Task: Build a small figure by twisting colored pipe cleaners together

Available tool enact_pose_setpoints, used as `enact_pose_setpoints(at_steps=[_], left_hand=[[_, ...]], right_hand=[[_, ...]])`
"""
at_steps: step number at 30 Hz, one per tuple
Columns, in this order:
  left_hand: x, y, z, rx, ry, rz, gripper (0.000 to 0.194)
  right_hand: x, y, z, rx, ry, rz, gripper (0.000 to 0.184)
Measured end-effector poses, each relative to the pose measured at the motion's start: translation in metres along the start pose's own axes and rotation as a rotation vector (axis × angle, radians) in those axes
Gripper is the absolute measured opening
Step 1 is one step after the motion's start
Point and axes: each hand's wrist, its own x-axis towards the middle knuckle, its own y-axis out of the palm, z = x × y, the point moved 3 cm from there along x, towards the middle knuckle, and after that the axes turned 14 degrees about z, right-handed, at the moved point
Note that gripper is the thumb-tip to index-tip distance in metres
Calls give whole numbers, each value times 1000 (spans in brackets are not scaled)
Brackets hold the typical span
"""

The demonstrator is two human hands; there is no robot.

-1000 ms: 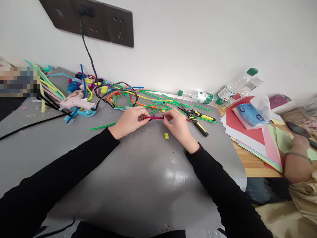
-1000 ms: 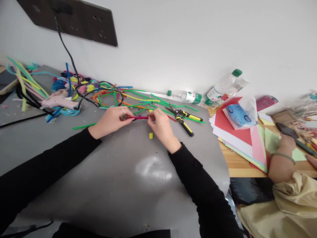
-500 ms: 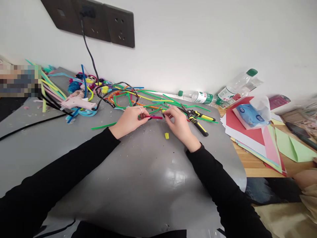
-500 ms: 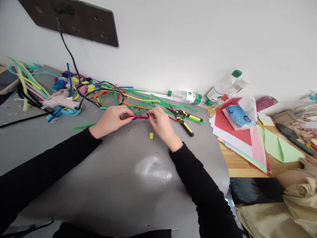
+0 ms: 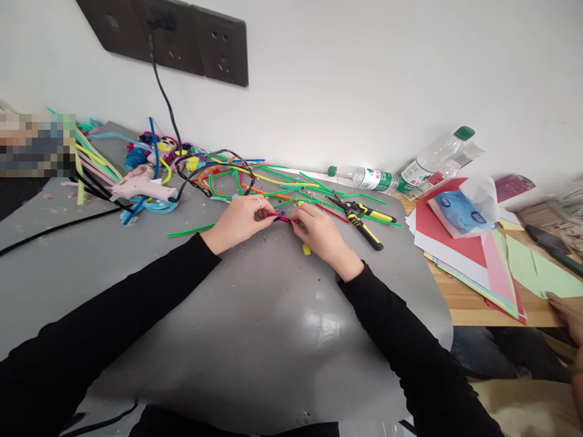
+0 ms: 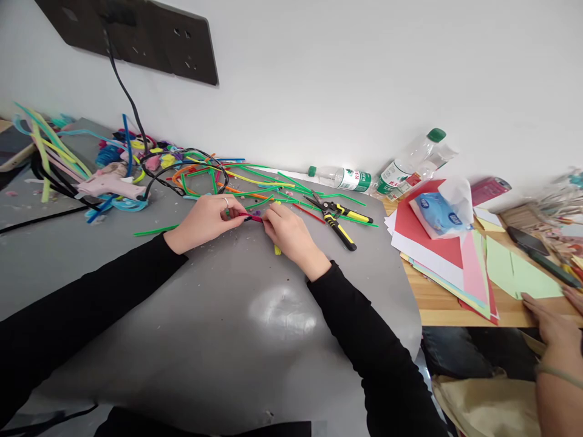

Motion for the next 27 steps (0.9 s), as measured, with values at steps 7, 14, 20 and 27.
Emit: enact_pose_setpoints(at_steps=[7,14,20,27], left_hand=[[-1,-2,0,-34,-72,-6,17],[-1,-5,0,-51,-90,-35,13],[-1,-4,0,-40,-32,-22,15],[-2,-4,-3,-107,-12,-25,24]], right_hand=[[0,0,-5,57,99,-128,15],[-5,-15,-17,103,198,-267,12],[-3,-13,-10,149,116,-199,11],[-2,-8,-6,292,167,-119,5]])
